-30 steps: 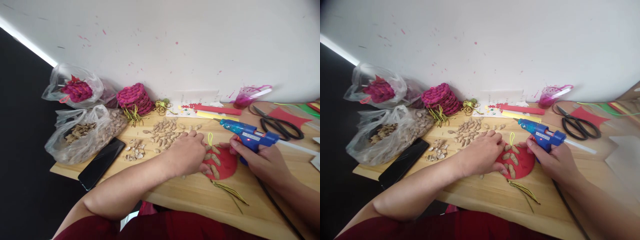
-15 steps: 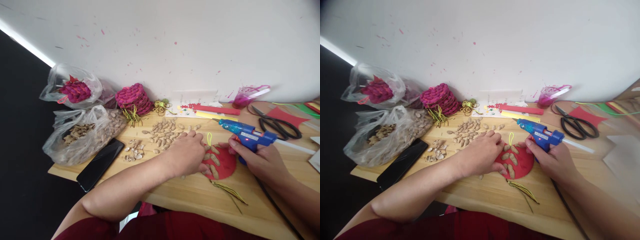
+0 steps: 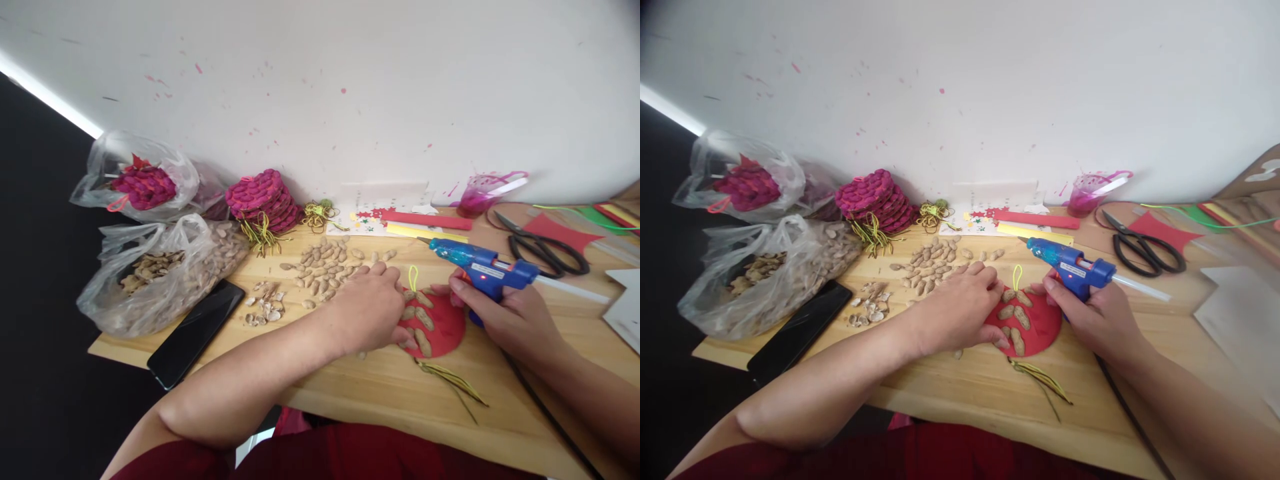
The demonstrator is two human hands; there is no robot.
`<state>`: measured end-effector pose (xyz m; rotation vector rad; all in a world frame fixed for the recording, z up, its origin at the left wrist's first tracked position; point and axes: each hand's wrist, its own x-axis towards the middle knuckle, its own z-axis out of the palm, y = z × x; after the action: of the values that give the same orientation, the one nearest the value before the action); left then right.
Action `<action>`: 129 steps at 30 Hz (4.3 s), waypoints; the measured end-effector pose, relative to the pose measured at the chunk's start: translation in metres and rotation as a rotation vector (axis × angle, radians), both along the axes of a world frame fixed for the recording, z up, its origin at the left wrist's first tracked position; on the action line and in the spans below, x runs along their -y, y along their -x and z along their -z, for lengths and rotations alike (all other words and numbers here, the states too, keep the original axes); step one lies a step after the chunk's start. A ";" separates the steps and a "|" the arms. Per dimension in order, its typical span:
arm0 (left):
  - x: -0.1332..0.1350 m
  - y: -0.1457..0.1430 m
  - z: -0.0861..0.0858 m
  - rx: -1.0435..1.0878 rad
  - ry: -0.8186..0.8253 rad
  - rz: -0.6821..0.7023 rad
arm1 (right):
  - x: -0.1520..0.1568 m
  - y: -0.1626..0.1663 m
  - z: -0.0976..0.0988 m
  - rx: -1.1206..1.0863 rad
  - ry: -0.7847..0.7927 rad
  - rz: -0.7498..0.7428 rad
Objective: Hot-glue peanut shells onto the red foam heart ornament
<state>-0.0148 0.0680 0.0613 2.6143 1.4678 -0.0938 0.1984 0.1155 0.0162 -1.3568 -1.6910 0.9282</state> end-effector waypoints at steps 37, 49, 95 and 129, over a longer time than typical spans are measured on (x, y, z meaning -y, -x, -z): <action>0.023 0.168 0.013 0.161 -0.242 -0.693 | -0.010 -0.013 0.015 -0.218 0.001 -0.238; 0.092 0.011 0.037 0.473 -0.212 -0.148 | -0.008 -0.013 0.017 -0.127 -0.050 -0.181; 0.088 0.099 0.038 0.562 -0.381 -0.674 | -0.018 -0.021 0.016 -0.089 -0.095 -0.042; 0.060 0.125 0.045 0.071 -0.433 -0.844 | -0.025 -0.023 0.016 -0.052 -0.087 -0.017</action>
<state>-0.1401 0.0078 0.0161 1.9672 2.6364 0.4414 0.2218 0.1400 0.0002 -1.2528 -1.6866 0.8817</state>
